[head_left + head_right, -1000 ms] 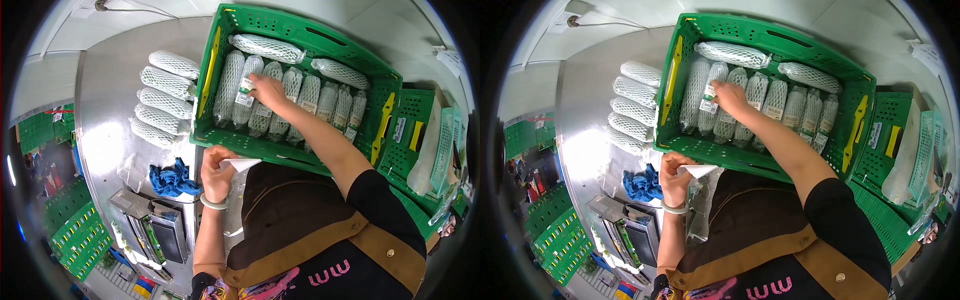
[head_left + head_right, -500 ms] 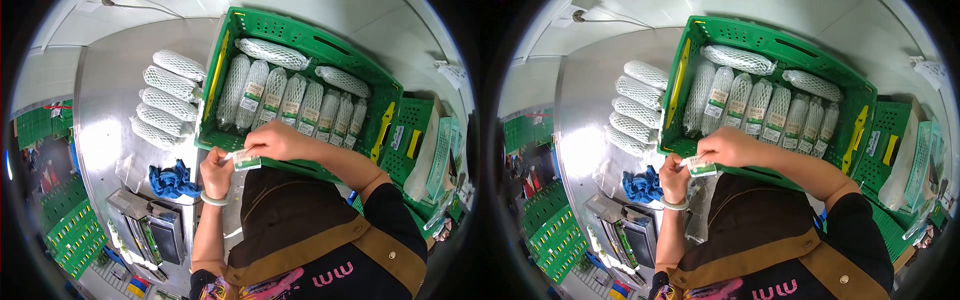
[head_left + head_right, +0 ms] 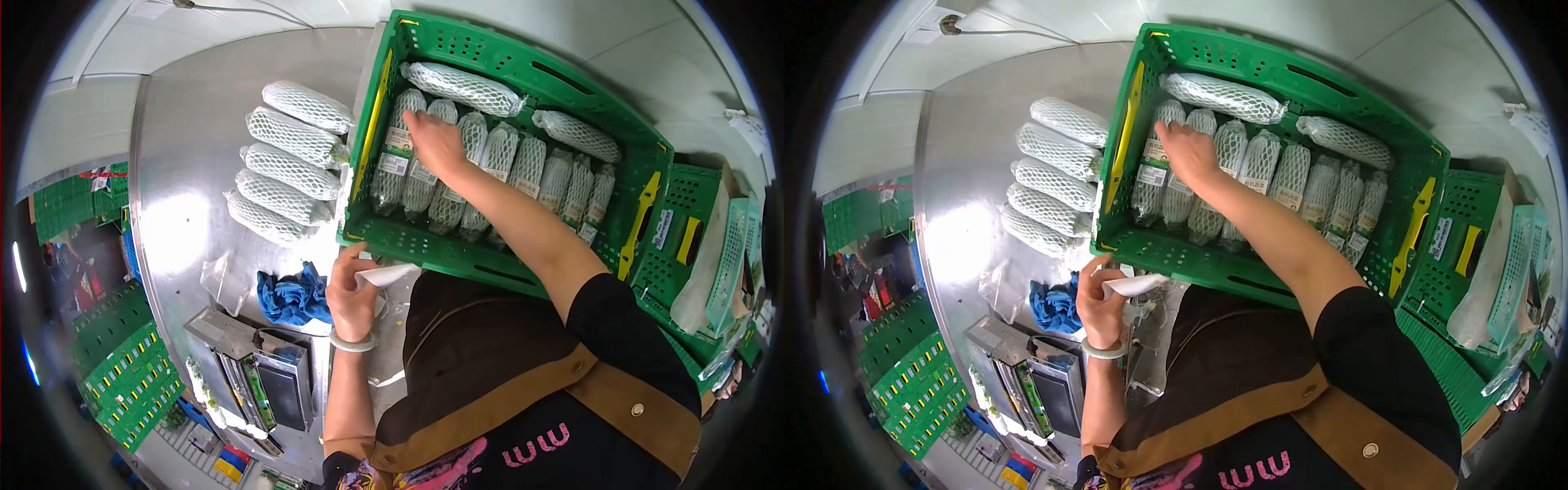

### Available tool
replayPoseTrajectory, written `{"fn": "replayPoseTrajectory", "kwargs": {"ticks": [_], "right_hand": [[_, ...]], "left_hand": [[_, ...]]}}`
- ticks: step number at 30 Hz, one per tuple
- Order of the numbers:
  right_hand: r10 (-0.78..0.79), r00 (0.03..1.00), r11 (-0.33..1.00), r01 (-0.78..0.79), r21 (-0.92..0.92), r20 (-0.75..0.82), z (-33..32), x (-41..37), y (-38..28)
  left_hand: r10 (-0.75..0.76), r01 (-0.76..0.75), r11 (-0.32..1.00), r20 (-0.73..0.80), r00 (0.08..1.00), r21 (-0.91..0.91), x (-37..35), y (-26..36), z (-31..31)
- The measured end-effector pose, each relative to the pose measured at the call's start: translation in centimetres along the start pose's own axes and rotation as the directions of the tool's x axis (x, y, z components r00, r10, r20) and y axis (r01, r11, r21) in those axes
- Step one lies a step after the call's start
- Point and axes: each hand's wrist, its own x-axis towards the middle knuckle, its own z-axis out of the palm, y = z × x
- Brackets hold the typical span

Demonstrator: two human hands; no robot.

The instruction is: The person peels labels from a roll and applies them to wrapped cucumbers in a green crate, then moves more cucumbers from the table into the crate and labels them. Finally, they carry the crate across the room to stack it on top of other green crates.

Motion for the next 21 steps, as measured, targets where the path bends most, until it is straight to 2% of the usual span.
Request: {"fn": "replayPoseTrajectory", "kwargs": {"ticks": [1, 2, 3, 5, 6, 7, 8, 9, 10, 11, 13, 14, 15, 16, 17, 18, 19, 20, 21], "right_hand": [[-0.073, 0.996, 0.994, 0.068, -0.085, -0.059, 0.6, -0.2, 0.6], [-0.388, 0.919, 0.922, 0.386, -0.036, -0.077, 0.3, -0.6, 0.9], [-0.371, 0.926, 0.927, 0.364, 0.094, 0.065, 0.1, -1.2, 1.1], [-0.366, 0.867, 0.909, 0.256, 0.329, 0.337, -2.0, -2.9, 0.5], [-0.365, 0.890, 0.776, 0.128, 0.618, 0.274, -3.2, -3.4, -0.1], [-0.343, 0.914, 0.545, 0.007, 0.838, 0.215, -4.4, -4.1, -0.7], [-0.347, 0.857, 0.330, -0.268, 0.905, 0.380, -6.4, -5.4, -1.5], [-0.424, 0.814, 0.426, -0.209, 0.880, 0.398, -7.6, -6.7, -1.8], [-0.427, 0.809, 0.492, -0.168, 0.854, 0.405, -10.0, -8.1, -2.8], [-0.430, 0.804, 0.555, -0.124, 0.823, 0.411, -11.8, -9.1, -3.3], [-0.292, 0.923, 0.512, -0.071, 0.856, 0.251, -12.2, -10.4, -2.7], [-0.217, 0.962, 0.494, -0.040, 0.869, 0.167, -12.5, -10.8, -2.2], [-0.148, 0.984, 0.474, -0.012, 0.881, 0.094, -13.3, -10.5, -1.5], [-0.057, 0.997, 0.543, 0.073, 0.837, -0.050, -14.4, -9.5, -0.3], [0.087, 0.996, 0.534, -0.035, 0.845, -0.014, -15.9, -7.9, 1.7], [0.196, 0.973, 0.555, -0.006, 0.832, -0.124, -16.3, -5.6, 4.4], [0.190, 0.966, 0.549, 0.045, 0.834, -0.177, -17.3, -3.0, 6.5], [0.123, 0.980, 0.860, -0.028, 0.509, -0.155, -18.3, -1.0, 8.1], [-0.029, 0.993, 0.949, 0.061, 0.308, -0.110, -17.4, 0.7, 9.5]], "left_hand": [[0.051, -0.050, 0.996, -0.004, 0.999, 0.071, 0.3, -0.1, -0.1], [0.091, -0.111, 0.982, 0.137, 0.986, 0.151, 0.7, 0.5, -0.7], [0.125, -0.145, 0.977, 0.133, 0.983, 0.154, 0.9, 0.7, -0.4], [0.202, -0.220, 0.963, 0.123, 0.972, 0.156, 1.8, 0.9, 0.5], [0.082, -0.090, 0.993, 0.099, 0.992, 0.072, 1.8, 1.2, 1.0], [0.076, -0.078, 0.997, 0.057, 0.995, 0.027, 2.0, 2.1, 1.7], [0.064, -0.064, 0.998, 0.013, 0.998, -0.020, 2.3, 3.4, 2.5], [0.049, -0.051, 0.997, -0.028, 0.998, -0.066, 2.6, 4.2, 3.2], [0.040, -0.045, 0.988, -0.036, 0.999, -0.145, 3.1, 3.6, 3.8], [0.062, -0.061, 0.994, 0.007, 0.998, -0.093, 3.4, 2.5, 3.8], [0.090, -0.091, 0.996, 0.091, 0.992, 0.010, 3.8, 0.4, 3.4], [0.077, -0.085, 0.990, 0.074, 0.994, 0.109, 3.7, 1.7, 3.7], [0.094, -0.106, 0.986, 0.096, 0.991, 0.127, 3.7, 1.7, 3.8], [0.112, -0.128, 0.981, 0.116, 0.987, 0.146, 3.6, 1.6, 3.7], [0.127, -0.148, 0.975, 0.134, 0.983, 0.164, 3.5, 1.5, 3.7], [0.183, -0.191, 0.975, 0.080, 0.980, 0.112, 3.6, 1.4, 4.3], [0.140, -0.143, 0.989, 0.069, 0.988, 0.033, 3.3, 1.1, 4.2], [0.097, -0.095, 0.995, 0.063, 0.993, -0.045, 2.7, 0.8, 3.9], [0.060, -0.052, 0.991, 0.059, 0.996, -0.123, 2.6, 0.7, 3.8]]}}
